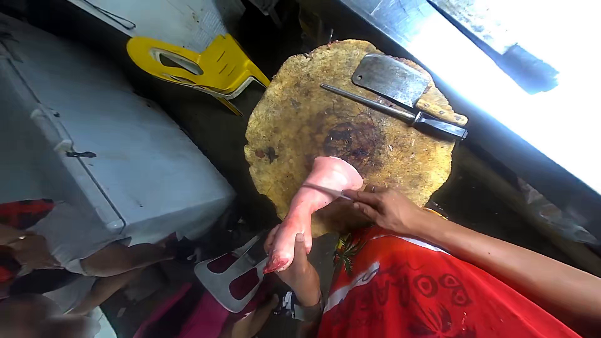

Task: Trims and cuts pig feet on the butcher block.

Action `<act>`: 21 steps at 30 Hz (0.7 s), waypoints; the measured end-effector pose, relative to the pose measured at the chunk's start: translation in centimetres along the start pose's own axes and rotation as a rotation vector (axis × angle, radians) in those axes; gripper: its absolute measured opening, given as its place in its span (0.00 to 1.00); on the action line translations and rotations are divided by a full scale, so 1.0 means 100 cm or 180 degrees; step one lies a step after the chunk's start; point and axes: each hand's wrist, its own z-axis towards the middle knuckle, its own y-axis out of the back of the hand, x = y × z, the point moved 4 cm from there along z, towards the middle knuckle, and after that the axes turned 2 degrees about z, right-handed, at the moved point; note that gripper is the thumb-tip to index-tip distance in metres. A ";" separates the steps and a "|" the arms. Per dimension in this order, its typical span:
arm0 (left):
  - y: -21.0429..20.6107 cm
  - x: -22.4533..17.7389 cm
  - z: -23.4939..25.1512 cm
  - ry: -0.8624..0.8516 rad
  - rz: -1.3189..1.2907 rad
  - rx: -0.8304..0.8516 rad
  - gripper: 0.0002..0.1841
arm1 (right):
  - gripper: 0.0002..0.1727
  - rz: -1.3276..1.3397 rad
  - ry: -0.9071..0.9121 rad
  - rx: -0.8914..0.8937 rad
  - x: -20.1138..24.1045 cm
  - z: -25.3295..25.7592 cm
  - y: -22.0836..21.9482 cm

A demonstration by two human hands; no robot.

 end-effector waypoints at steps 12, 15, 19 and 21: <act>-0.005 0.000 -0.004 0.0225 -0.0217 -0.0164 0.28 | 0.24 -0.0224 0.0585 0.0132 0.062 -0.012 0.009; -0.005 0.002 -0.005 0.0184 -0.0179 -0.0139 0.29 | 0.24 -0.0298 0.0225 0.0046 0.048 -0.006 0.010; -0.003 0.004 -0.009 0.0097 -0.0169 -0.0111 0.30 | 0.24 -0.0190 0.0411 0.0185 0.056 -0.016 0.009; -0.004 0.004 -0.010 0.0046 -0.0147 -0.0034 0.31 | 0.24 -0.0169 0.0334 0.0140 0.052 -0.016 0.009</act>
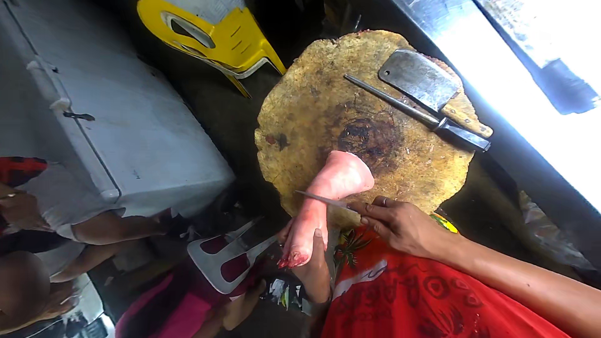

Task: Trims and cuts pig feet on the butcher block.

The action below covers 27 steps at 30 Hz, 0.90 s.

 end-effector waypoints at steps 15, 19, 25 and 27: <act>-0.058 -0.035 0.008 -0.0487 0.0717 0.0856 0.31 | 0.23 -0.0284 0.0011 -0.0579 0.002 -0.029 0.062; -0.075 -0.046 0.011 -0.0625 0.0923 0.1143 0.29 | 0.23 -0.0201 0.0154 -0.0781 0.009 -0.040 0.078; -0.098 -0.050 0.007 -0.1047 0.1084 0.1462 0.23 | 0.23 -0.0239 0.0209 -0.1092 0.025 -0.067 0.074; -0.103 -0.049 0.004 -0.1181 0.1140 0.1485 0.22 | 0.23 -0.0293 -0.0015 -0.1207 0.016 -0.069 0.074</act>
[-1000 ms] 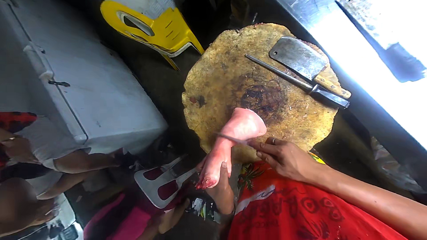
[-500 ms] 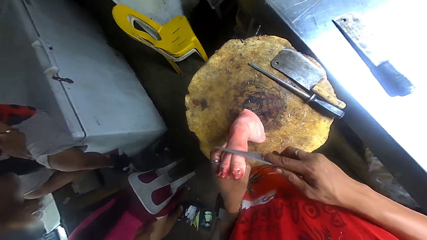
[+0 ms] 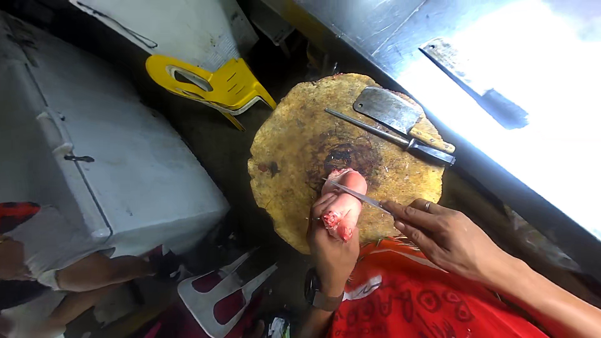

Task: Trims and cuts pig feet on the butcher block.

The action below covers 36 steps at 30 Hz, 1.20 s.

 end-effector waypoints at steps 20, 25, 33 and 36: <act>0.046 0.015 -0.007 0.0128 0.0298 -0.0525 0.26 | 0.24 0.0411 -0.0338 0.0287 -0.012 0.011 -0.045; 0.056 0.020 -0.001 0.0231 0.0128 -0.0558 0.24 | 0.25 0.0406 -0.0459 0.0458 -0.021 0.026 -0.052; 0.053 0.024 0.009 0.0366 -0.0177 -0.0622 0.25 | 0.25 0.0441 -0.0441 0.0631 -0.019 0.042 -0.048; 0.053 0.026 0.012 0.0458 -0.0339 -0.0680 0.25 | 0.25 0.0619 -0.0789 0.0843 -0.043 0.051 -0.054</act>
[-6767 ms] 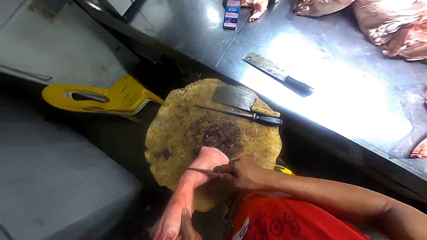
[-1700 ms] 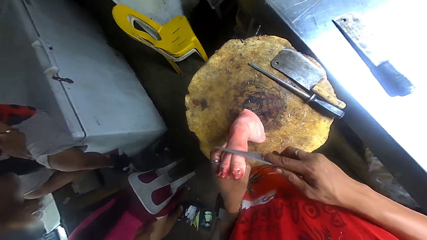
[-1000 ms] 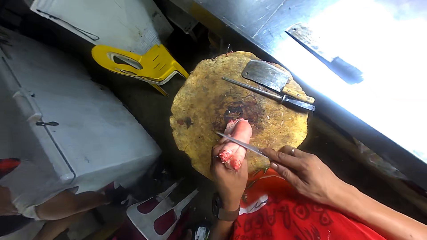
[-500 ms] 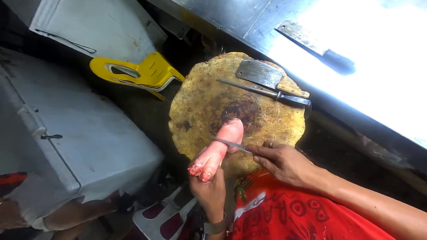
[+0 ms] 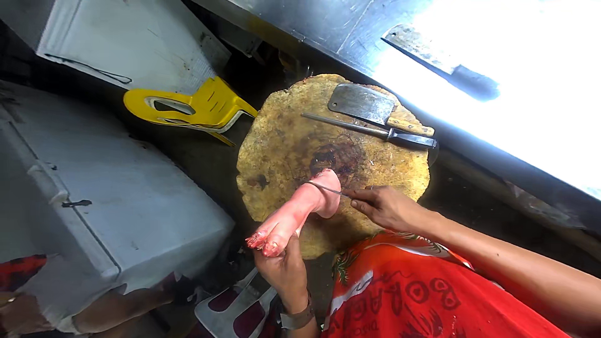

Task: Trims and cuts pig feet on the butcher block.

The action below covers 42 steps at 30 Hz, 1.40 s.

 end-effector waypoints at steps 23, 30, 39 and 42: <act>-0.019 -0.045 0.034 -0.0856 0.0981 0.0659 0.22 | 0.25 0.0671 -0.0388 0.0251 -0.038 -0.018 -0.001; -0.002 -0.025 0.001 -0.1121 0.0646 0.0030 0.08 | 0.24 0.0912 -0.0248 -0.0079 -0.036 -0.025 -0.016; -0.049 0.019 -0.034 -0.0610 -0.0831 -0.0257 0.31 | 0.24 0.1314 -0.0299 -0.0402 -0.046 -0.017 -0.030; -0.063 0.032 -0.040 -0.0194 -0.1322 -0.0167 0.28 | 0.24 0.1240 -0.0312 -0.0398 -0.045 -0.015 -0.028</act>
